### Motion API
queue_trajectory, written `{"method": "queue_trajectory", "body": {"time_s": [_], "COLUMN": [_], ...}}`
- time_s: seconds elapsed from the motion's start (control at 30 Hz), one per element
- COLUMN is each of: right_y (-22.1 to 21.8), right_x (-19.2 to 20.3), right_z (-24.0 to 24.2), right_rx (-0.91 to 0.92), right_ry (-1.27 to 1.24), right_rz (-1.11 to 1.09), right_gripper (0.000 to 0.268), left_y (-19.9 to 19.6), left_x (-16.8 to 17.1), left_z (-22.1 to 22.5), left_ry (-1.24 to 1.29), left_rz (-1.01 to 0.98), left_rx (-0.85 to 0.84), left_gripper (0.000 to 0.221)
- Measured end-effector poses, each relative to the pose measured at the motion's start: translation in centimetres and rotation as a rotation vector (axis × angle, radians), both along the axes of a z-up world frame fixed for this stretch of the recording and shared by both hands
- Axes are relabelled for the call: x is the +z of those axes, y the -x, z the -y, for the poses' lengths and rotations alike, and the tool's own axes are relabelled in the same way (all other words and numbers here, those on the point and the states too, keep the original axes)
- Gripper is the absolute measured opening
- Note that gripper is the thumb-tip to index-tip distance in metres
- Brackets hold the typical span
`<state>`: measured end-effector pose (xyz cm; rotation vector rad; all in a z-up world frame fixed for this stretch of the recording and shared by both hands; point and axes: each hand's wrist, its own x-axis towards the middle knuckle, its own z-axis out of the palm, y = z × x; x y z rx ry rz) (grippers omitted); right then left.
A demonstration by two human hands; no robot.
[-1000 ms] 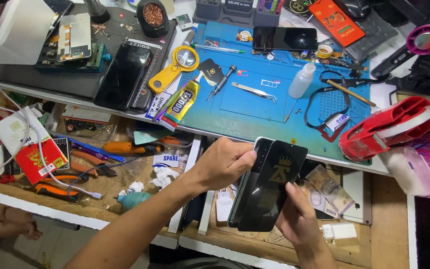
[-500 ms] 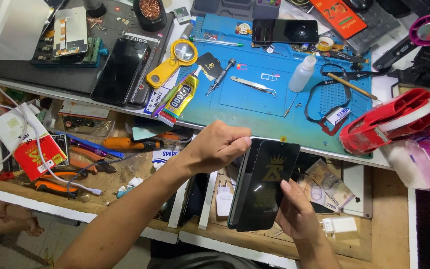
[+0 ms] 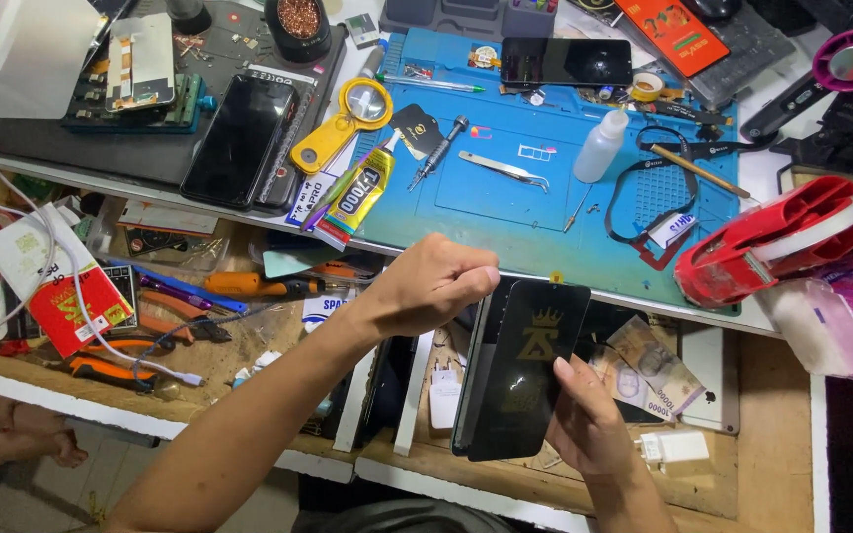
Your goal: Assembling a mobile phone by carefully aligning a replacement screen assembly with the chassis and pressing it into place.
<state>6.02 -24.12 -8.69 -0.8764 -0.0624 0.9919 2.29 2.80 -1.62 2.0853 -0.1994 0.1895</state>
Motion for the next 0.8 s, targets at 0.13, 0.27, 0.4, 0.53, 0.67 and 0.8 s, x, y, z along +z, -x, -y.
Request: {"method": "queue_trajectory", "body": {"time_s": [0.13,0.27,0.4,0.53,0.67,0.8], "right_y": [-0.4,-0.1,-0.1,-0.8,-1.0,-1.4], "right_x": [-1.7,0.7,3.1,0.9,2.5,1.9], "right_z": [0.5,-0.6,-2.0,-1.2,-2.0,-1.4], "right_rx": [0.046,-0.107,-0.215,-0.205,-0.325,-0.3], "right_ry": [-0.074,0.083,0.18,-0.075,0.049,-0.175], "right_rz": [0.362,-0.03,-0.127,-0.04,-0.079,-0.003], "right_gripper": [0.029,0.042,0.046,0.021,0.036,0.029], "left_y": [-0.4,0.2,2.1,4.5,6.3,7.0], "left_x": [-0.1,0.8,1.4,0.6,-0.8,-1.8], "left_z": [-0.1,0.0,0.7,2.2,3.9,4.8], "left_ry": [0.011,0.057,0.363,0.398,0.538,0.577], "left_rz": [-0.008,-0.166,-0.236,-0.286,-0.408,-0.432], "left_rx": [-0.001,0.102,0.331,0.383,0.408,0.412], "left_gripper": [0.04,0.042,0.029,0.014,0.013,0.014]}}
